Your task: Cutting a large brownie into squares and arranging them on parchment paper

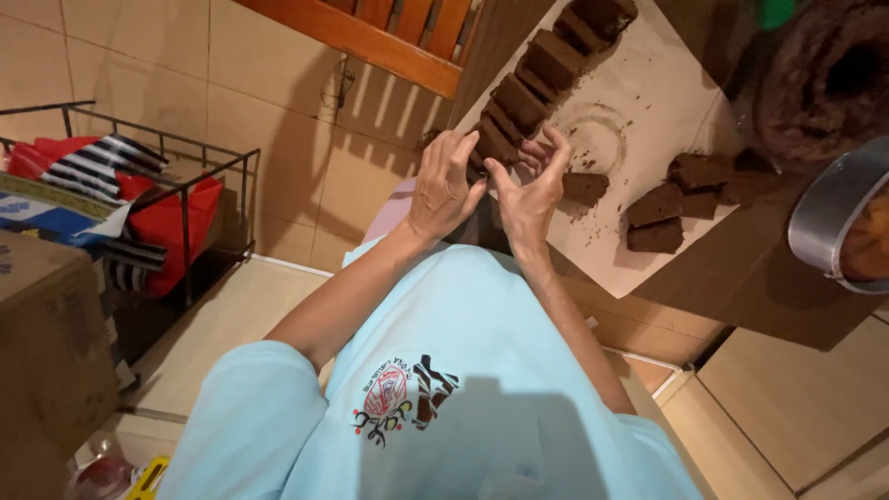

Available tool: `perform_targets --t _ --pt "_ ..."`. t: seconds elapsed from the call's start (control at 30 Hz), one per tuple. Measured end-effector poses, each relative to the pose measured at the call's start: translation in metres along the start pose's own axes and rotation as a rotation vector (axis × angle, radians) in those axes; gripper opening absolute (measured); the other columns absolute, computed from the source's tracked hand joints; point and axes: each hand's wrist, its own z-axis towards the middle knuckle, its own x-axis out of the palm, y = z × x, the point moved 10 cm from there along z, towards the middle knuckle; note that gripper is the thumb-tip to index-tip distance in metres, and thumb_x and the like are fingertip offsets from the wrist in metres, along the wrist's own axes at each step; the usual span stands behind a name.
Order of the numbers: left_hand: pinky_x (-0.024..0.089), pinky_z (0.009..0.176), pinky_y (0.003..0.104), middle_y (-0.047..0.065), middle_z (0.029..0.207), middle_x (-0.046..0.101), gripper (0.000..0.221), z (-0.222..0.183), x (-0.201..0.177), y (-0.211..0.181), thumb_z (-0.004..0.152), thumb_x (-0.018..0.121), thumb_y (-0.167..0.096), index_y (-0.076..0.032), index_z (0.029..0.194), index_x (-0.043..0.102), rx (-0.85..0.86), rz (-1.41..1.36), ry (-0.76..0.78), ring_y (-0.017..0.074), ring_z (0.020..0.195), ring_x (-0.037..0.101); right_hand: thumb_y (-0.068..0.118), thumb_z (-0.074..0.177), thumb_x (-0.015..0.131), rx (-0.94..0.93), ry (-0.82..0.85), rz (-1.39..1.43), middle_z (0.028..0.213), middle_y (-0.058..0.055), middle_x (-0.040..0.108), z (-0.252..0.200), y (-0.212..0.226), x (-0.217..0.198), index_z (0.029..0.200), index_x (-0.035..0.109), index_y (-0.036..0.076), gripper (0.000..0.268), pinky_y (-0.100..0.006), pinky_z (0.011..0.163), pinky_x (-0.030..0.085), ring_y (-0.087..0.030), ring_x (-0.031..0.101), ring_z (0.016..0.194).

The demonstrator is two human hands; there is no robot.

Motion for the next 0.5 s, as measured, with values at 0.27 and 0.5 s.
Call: perform_targets --t 0.27,0.5 --pt "0.048 0.101 0.052 0.024 0.127 0.053 0.091 0.006 -0.003 0.002 0.077 0.090 -0.004 -0.001 0.152 0.037 0.000 -0.022 0.009 0.0459 0.120 0.055 0.012 0.082 0.098 -0.023 -0.009 -0.019 0.120 -0.017 0.060 0.004 0.002 -0.001 0.149 0.039 0.012 0.089 -0.035 0.090 0.061 -0.025 0.070 0.102" --pt "0.046 0.111 0.050 0.019 0.148 0.046 0.085 0.012 -0.014 0.013 0.092 0.087 -0.029 -0.007 0.156 0.035 -0.128 -0.231 0.037 0.0410 0.135 0.051 0.022 0.104 0.077 -0.103 -0.042 -0.067 0.116 -0.016 0.065 0.048 -0.025 -0.039 0.141 0.049 0.011 0.048 -0.039 0.084 0.061 -0.026 0.071 0.100"
